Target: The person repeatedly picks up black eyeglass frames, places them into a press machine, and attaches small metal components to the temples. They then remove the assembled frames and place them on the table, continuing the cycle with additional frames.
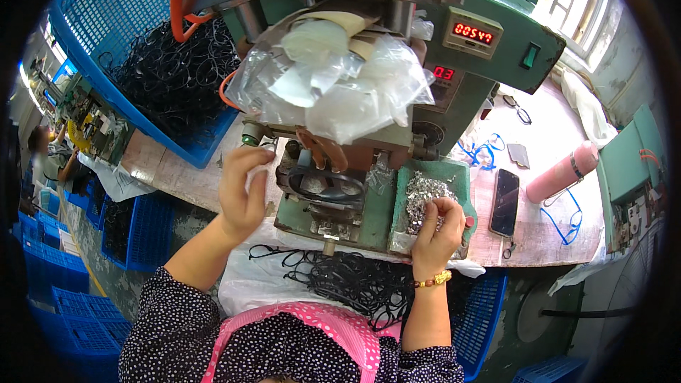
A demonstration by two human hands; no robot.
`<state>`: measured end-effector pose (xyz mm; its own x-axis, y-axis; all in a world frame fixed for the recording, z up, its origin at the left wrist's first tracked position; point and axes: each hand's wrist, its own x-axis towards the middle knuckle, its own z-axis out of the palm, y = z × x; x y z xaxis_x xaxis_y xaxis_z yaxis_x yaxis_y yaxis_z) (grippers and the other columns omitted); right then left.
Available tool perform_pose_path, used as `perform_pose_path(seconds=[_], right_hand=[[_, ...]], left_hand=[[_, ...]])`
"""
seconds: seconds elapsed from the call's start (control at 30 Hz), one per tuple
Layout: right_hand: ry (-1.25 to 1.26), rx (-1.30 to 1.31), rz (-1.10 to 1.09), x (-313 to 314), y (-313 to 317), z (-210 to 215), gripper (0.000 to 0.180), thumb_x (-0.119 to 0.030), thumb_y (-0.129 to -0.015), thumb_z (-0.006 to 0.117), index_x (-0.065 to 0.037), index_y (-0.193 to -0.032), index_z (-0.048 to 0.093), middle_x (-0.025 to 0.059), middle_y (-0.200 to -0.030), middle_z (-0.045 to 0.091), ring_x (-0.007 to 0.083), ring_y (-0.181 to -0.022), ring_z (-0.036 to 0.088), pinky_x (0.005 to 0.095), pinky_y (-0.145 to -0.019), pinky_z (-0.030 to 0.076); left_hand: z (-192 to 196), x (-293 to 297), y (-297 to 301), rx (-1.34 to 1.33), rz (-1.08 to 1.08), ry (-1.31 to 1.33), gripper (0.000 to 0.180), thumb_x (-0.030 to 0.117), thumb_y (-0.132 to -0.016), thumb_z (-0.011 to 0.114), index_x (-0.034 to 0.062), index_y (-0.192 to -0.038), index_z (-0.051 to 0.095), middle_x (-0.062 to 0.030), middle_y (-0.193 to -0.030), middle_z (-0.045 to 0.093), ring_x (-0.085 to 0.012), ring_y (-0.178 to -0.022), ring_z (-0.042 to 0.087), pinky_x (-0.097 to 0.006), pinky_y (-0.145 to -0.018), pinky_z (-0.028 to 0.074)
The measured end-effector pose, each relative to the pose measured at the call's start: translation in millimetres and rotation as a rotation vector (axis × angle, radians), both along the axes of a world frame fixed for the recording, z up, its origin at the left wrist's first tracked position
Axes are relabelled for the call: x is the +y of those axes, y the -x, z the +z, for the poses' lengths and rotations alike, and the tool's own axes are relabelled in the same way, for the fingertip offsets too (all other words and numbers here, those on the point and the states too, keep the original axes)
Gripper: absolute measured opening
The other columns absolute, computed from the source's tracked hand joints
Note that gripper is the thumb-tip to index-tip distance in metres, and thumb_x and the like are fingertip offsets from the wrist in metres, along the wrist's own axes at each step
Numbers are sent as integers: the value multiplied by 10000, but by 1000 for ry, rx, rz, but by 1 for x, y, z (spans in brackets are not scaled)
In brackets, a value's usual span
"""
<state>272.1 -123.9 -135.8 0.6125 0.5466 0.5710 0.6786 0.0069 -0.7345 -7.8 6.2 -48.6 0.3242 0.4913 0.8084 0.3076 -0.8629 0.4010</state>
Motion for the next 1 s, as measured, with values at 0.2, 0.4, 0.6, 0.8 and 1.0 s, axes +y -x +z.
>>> perform_pose_path(seconds=[0.2,0.4,0.6,0.8,1.0], right_hand=[[-9,11,19,-4,1,-1,60,-56,-939,677,-6,-971,666,103,-900,669,250,-834,631,358,-771,502],[-35,-35,42,-2,2,5,78,-7,-917,680,-5,-994,684,111,-903,683,256,-817,655,355,-737,523],[-41,-41,63,-3,2,6,101,28,-928,627,-2,-1014,670,128,-964,670,269,-900,653,362,-825,522],[-29,-143,81,-5,-1,10,139,44,-928,615,-13,-1039,675,134,-1010,651,288,-914,636,361,-822,515],[-42,-115,66,-4,1,11,180,69,-903,620,-15,-1047,689,130,-997,653,278,-898,637,351,-810,516]], left_hand=[[-95,80,45,522,349,84,184,97,-843,700,41,-1009,644,-150,-1110,654,-350,-1094,589,-463,-943,462],[-113,79,59,601,277,330,159,106,-838,703,50,-938,592,-107,-1066,650,-321,-1030,627,-433,-892,496],[-95,49,68,-332,-10,1021,139,96,-936,632,33,-1019,540,-74,-888,632,-157,-794,660,-304,-662,545],[-79,35,90,210,103,1274,131,147,-979,631,22,-982,590,-36,-685,598,-114,-486,546,-279,-436,438],[-65,27,67,-272,-58,1154,210,202,-1034,593,3,-992,645,-67,-849,706,-146,-726,693,-273,-714,545]])
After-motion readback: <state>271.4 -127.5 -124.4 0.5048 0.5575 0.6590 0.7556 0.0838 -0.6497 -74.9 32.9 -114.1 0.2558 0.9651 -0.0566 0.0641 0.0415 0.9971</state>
